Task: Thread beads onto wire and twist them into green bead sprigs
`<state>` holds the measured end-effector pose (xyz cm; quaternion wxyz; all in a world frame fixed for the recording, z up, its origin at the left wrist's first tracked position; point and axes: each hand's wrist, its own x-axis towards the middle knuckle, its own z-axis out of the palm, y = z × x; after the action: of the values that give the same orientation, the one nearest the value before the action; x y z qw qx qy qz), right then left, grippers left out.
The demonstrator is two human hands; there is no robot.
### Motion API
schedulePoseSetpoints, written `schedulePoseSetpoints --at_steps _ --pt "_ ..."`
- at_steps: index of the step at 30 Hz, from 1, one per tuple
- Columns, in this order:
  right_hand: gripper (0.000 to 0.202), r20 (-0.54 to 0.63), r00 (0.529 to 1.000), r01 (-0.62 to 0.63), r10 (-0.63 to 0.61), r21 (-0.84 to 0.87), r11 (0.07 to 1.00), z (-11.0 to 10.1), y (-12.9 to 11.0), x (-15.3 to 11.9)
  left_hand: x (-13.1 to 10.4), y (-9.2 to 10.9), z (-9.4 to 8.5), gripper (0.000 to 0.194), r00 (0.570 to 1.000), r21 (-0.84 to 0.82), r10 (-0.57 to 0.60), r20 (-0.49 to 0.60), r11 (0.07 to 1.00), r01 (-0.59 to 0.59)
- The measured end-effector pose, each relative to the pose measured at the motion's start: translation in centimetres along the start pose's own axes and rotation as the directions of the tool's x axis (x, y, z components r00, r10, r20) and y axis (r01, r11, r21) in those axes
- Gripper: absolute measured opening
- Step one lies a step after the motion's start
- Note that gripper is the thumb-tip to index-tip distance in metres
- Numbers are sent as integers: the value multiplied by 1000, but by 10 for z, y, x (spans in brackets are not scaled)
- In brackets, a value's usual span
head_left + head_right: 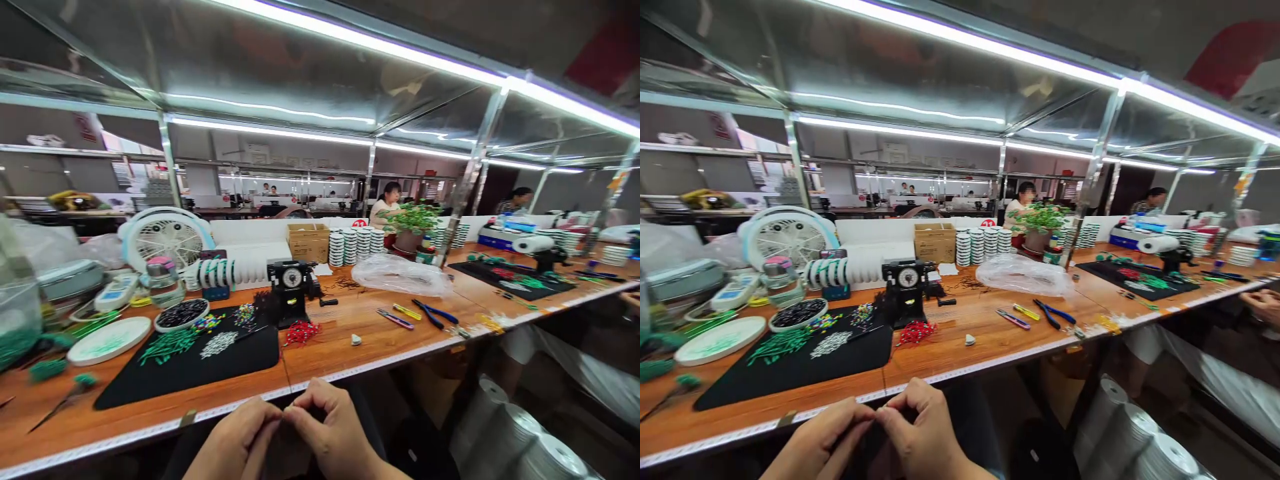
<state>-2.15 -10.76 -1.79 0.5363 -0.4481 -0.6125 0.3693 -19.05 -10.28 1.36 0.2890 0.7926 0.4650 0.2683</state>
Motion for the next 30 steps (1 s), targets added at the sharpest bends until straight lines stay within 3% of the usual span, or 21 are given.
schedulePoseSetpoints --at_steps 3,7,9,14,20,30 --pt "23 51 992 -128 120 206 970 1 -4 5 -2 1 -5 19 993 -195 -112 -39 975 102" --pt "30 224 917 -398 330 554 731 5 -5 12 -5 -6 -10 19 969 -610 -233 80 758 232" --pt "30 274 895 -444 351 607 659 9 -5 13 -5 -6 -9 18 962 -726 -229 147 636 262" --pt "29 331 875 -481 353 672 563 21 -11 7 -7 -3 2 18 944 -835 -241 226 450 315" --pt "36 210 898 -424 387 645 635 22 -19 7 -10 -3 6 11 920 -909 -277 276 235 343" --pt "36 292 885 -466 363 578 670 25 -12 3 -9 -5 7 15 896 -891 -276 349 200 408"
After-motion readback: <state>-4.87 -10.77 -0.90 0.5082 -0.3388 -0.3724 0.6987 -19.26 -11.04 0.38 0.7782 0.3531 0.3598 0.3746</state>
